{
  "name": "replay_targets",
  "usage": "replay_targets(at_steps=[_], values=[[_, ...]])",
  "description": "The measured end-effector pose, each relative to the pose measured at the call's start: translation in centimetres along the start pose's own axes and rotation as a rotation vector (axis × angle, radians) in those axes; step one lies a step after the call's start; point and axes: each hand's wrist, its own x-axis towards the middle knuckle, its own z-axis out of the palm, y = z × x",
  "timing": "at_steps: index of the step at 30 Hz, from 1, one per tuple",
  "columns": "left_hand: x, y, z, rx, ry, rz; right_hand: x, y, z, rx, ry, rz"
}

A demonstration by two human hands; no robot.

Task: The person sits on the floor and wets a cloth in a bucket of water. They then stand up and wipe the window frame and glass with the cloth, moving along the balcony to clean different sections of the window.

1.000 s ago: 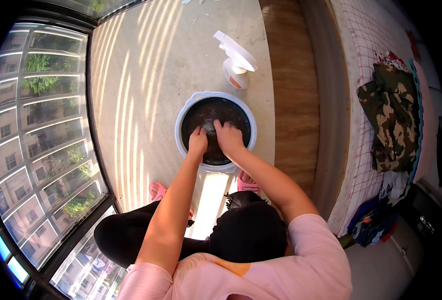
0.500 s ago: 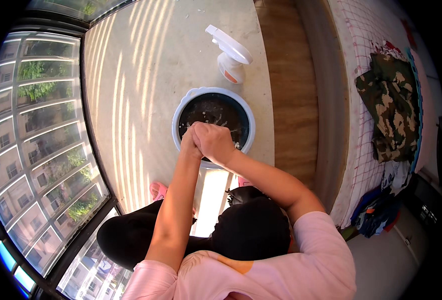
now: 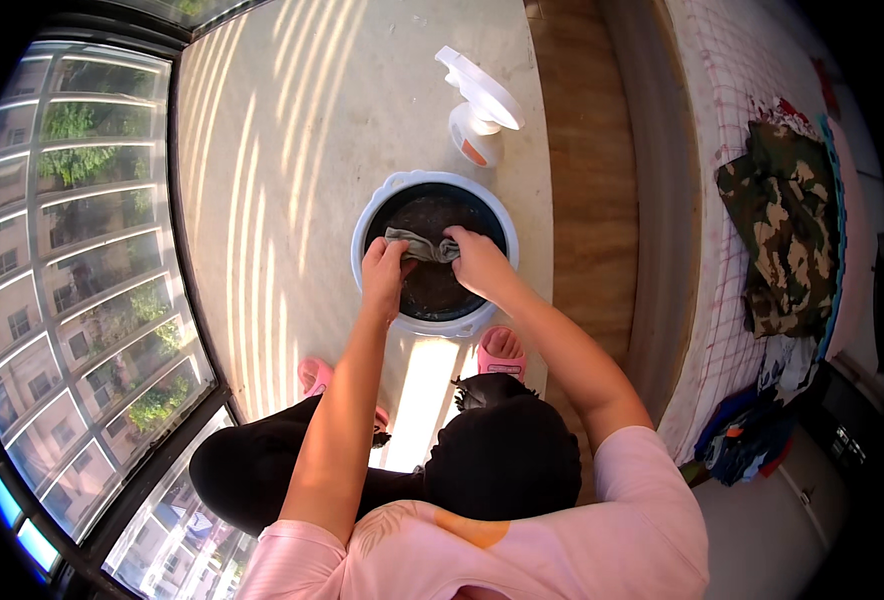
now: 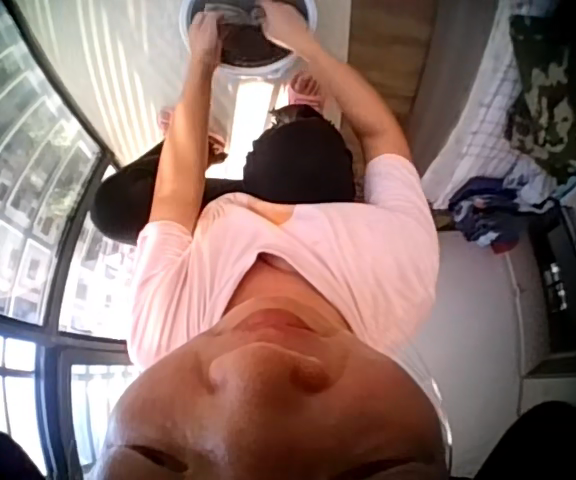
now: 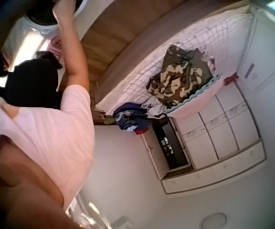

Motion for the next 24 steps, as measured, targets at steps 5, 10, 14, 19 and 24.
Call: replay_targets(at_steps=[5,10,14,19,24], values=[[-1.6,3.8,0.0,-0.309,-0.137,0.019,1.2,-0.1,-3.4,0.858,-0.427,0.582],[-0.5,1.1,0.3,0.135,0.204,0.026,1.0,-1.9,-4.0,0.967,-0.335,0.688],[1.0,-0.5,1.8,0.144,0.172,-0.063,0.3,-0.8,1.6,-0.358,0.179,0.021],[1.4,-1.6,1.9,-0.028,0.141,-0.182,1.4,-2.0,1.9,-0.027,-0.054,0.365],[0.5,0.6,2.9,-0.54,-0.015,-0.383,-2.2,-8.9,-1.4,0.147,-0.035,-0.085]])
